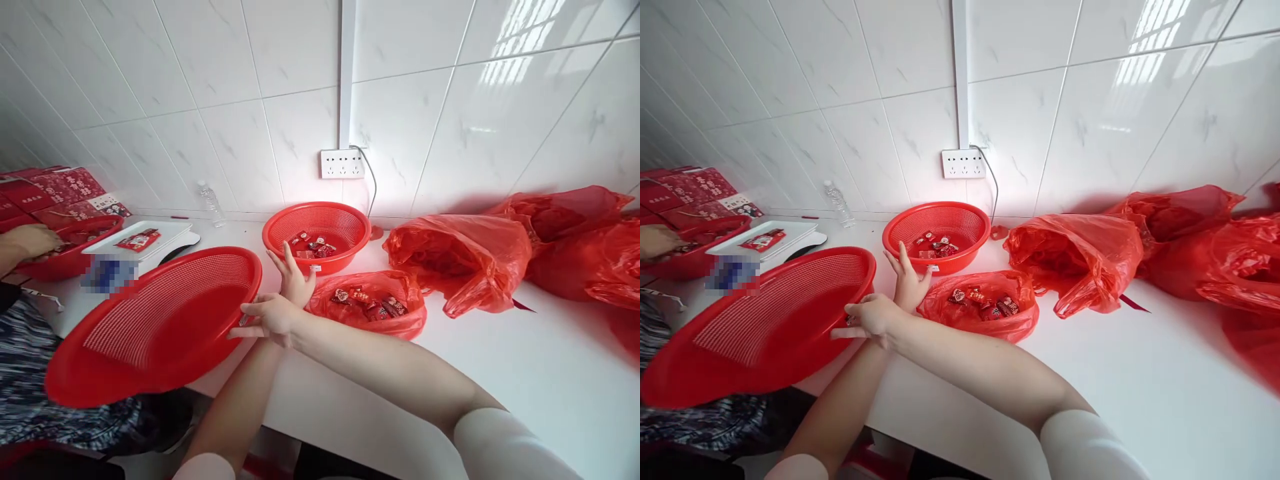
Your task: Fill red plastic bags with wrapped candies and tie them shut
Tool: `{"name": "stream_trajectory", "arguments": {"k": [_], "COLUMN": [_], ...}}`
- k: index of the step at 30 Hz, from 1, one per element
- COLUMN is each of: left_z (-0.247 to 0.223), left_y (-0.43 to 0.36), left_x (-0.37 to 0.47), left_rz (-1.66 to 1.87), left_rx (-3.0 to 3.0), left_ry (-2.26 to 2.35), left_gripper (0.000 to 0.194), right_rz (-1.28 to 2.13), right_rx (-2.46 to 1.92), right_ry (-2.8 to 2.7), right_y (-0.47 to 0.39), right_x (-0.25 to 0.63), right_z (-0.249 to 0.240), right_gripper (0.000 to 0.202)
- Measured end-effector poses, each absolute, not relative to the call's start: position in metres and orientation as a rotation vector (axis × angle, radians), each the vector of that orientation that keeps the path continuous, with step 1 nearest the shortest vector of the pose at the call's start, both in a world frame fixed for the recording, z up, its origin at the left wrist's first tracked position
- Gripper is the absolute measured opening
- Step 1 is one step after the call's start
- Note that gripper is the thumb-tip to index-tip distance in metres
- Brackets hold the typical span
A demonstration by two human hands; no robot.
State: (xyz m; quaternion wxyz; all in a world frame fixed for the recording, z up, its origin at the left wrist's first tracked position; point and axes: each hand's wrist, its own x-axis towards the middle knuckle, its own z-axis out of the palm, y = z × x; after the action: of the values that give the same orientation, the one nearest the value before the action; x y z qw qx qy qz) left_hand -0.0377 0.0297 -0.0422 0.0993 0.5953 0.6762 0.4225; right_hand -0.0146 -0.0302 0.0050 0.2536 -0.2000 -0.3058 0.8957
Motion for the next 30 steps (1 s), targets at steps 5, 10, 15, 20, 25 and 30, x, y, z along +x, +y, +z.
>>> {"name": "stream_trajectory", "arguments": {"k": [5,10,15,20,25,30], "left_z": [-0.048,-0.030,0.017,0.024,0.012,0.056], "left_y": [0.034,0.032,0.008,-0.008,0.001,0.009], "left_x": [-0.043,-0.051,-0.071,-0.064,-0.046,-0.042], "left_rz": [1.305,1.182,0.677,-0.032,0.147,0.776], "left_rx": [1.783,1.778,1.746,1.932,2.060,1.973], "left_ry": [1.977,2.132,2.408,2.090,1.960,2.025], "left_gripper": [0.102,0.099,0.069,0.057,0.041,0.035], "right_rz": [2.349,2.331,1.450,0.251,-0.027,0.314], "right_rx": [-0.664,-0.686,-0.510,-1.486,-2.082,-1.820], "right_ry": [-0.841,-1.037,-1.931,-2.191,-2.176,-2.053], "right_y": [-0.013,-0.012,-0.027,-0.011,0.016,0.025], "right_x": [-0.064,-0.053,0.089,0.216,0.241,0.277], "right_z": [-0.016,-0.002,0.043,0.034,-0.019,0.009], "right_gripper": [0.026,0.037,0.018,0.033,0.030,0.019]}}
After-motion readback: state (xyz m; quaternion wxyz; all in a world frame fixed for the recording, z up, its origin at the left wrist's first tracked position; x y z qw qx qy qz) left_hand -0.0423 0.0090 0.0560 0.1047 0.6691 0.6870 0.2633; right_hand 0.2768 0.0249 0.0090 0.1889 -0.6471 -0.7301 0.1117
